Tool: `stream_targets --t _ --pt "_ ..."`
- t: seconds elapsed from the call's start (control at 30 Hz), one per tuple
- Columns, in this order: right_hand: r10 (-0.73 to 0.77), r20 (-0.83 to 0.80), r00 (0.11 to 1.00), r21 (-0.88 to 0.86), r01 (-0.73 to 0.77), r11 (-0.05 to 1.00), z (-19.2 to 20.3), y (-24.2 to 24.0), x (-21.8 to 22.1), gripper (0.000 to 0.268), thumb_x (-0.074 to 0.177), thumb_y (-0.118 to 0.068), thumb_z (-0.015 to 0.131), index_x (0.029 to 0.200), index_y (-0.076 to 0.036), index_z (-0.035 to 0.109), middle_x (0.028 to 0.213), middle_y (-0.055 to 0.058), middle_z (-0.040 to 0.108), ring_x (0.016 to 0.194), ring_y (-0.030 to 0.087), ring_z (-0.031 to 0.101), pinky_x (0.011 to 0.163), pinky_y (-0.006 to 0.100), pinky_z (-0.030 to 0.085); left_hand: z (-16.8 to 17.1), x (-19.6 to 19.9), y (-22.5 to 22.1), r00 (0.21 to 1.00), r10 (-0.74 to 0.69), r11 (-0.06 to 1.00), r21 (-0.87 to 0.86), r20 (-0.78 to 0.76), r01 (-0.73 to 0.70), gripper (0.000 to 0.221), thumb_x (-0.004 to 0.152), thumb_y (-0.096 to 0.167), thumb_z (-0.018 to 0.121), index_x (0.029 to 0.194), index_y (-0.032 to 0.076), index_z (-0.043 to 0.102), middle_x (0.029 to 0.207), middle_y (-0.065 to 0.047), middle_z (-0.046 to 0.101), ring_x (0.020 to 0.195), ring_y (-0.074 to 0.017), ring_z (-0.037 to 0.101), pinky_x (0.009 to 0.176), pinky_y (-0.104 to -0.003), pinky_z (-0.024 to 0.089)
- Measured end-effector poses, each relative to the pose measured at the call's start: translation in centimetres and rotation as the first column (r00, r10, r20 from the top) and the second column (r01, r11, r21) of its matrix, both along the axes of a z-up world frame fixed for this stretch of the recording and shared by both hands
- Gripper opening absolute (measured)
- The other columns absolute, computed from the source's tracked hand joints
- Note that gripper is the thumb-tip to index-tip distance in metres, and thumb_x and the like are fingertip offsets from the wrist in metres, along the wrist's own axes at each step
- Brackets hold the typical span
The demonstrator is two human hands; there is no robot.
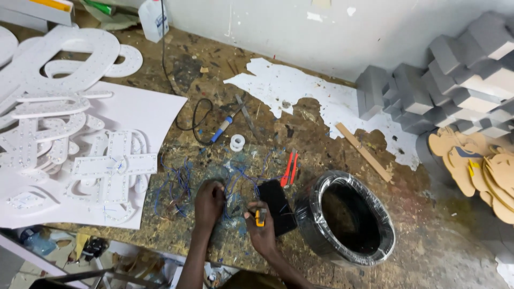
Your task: Using pliers to strip insulation from and cut small blue wires on a cluttered workbench
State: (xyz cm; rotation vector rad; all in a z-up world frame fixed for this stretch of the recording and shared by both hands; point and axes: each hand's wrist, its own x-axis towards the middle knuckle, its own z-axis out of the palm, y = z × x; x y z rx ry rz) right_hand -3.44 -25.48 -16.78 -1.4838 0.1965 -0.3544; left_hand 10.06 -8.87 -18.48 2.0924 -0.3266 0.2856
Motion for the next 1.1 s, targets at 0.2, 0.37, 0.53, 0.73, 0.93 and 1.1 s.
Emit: stream_targets --t 0.2,0.37,0.53,0.73,0.93,1.1 --pt "0.017 -0.155 0.988 -0.079 -0.03 0.996 3.8 -0.6 1.1 0.028 0.104 -0.042 0.078 0.107 -0.014 0.076 0.099 0.003 0.072 0.097 0.022 0.069 0.089 0.044 0.054 5.3 -3.9 1.2 0.993 -0.119 0.957 -0.267 0.009 0.117 0.019 0.115 0.027 0.061 0.108 0.013 0.072 0.132 -0.009 0.075 0.121 -0.0293 0.074 0.099 -0.043 0.06" --pt "0.109 -0.12 0.987 -0.115 -0.123 0.986 8.0 0.0 2.1 0.025 0.107 -0.04 0.074 0.111 -0.015 0.077 0.107 0.004 0.076 0.103 0.024 0.072 0.094 0.046 0.058 8.6 -4.9 3.3 0.967 -0.251 0.895 -0.392 -0.05 0.212 0.024 0.109 0.011 0.064 0.13 0.013 0.076 0.142 -0.009 0.078 0.114 -0.0247 0.08 0.084 -0.038 0.073" --pt "0.183 -0.1 0.978 -0.162 -0.197 0.967 11.9 1.4 2.5 0.037 0.106 -0.042 0.076 0.131 -0.015 0.076 0.107 0.003 0.073 0.098 0.021 0.071 0.089 0.042 0.058 14.7 -6.7 4.6 0.929 -0.371 0.827 -0.457 -0.005 0.328 0.009 0.105 0.015 0.072 0.111 0.013 0.077 0.136 -0.009 0.083 0.132 -0.0299 0.079 0.108 -0.049 0.065" --pt "0.271 0.14 0.952 -0.253 -0.23 0.94 13.4 2.7 2.2 0.028 0.107 -0.04 0.077 0.11 -0.012 0.077 0.115 0.009 0.074 0.111 0.03 0.076 0.098 0.049 0.065 15.7 -7.8 5.1 0.921 -0.387 0.809 -0.463 0.044 0.362 0.006 0.108 0.017 0.074 0.104 0.013 0.075 0.128 -0.007 0.076 0.11 -0.0236 0.072 0.088 -0.038 0.055" --pt "0.297 0.135 0.945 -0.204 -0.267 0.942 12.5 3.3 1.7 0.027 0.111 -0.043 0.071 0.112 -0.016 0.07 0.108 0.006 0.071 0.1 0.03 0.069 0.087 0.051 0.059 14.0 -8.3 3.6 0.93 -0.326 0.654 -0.752 -0.173 0.09 0.017 0.1 0.02 0.085 0.111 0.006 0.082 0.115 -0.012 0.084 0.104 -0.0254 0.081 0.091 -0.041 0.07" --pt "0.177 0.083 0.981 -0.123 -0.166 0.978 13.0 4.1 1.4 0.016 0.108 -0.029 0.077 0.107 -0.013 0.073 0.103 0.006 0.073 0.097 0.026 0.073 0.086 0.045 0.062 14.4 -8.9 2.6 0.882 -0.412 0.498 -0.867 -0.228 0.008 0.009 0.095 0.011 0.087 0.1 0.004 0.087 0.111 -0.016 0.082 0.112 -0.039 0.08 0.106 -0.059 0.075"
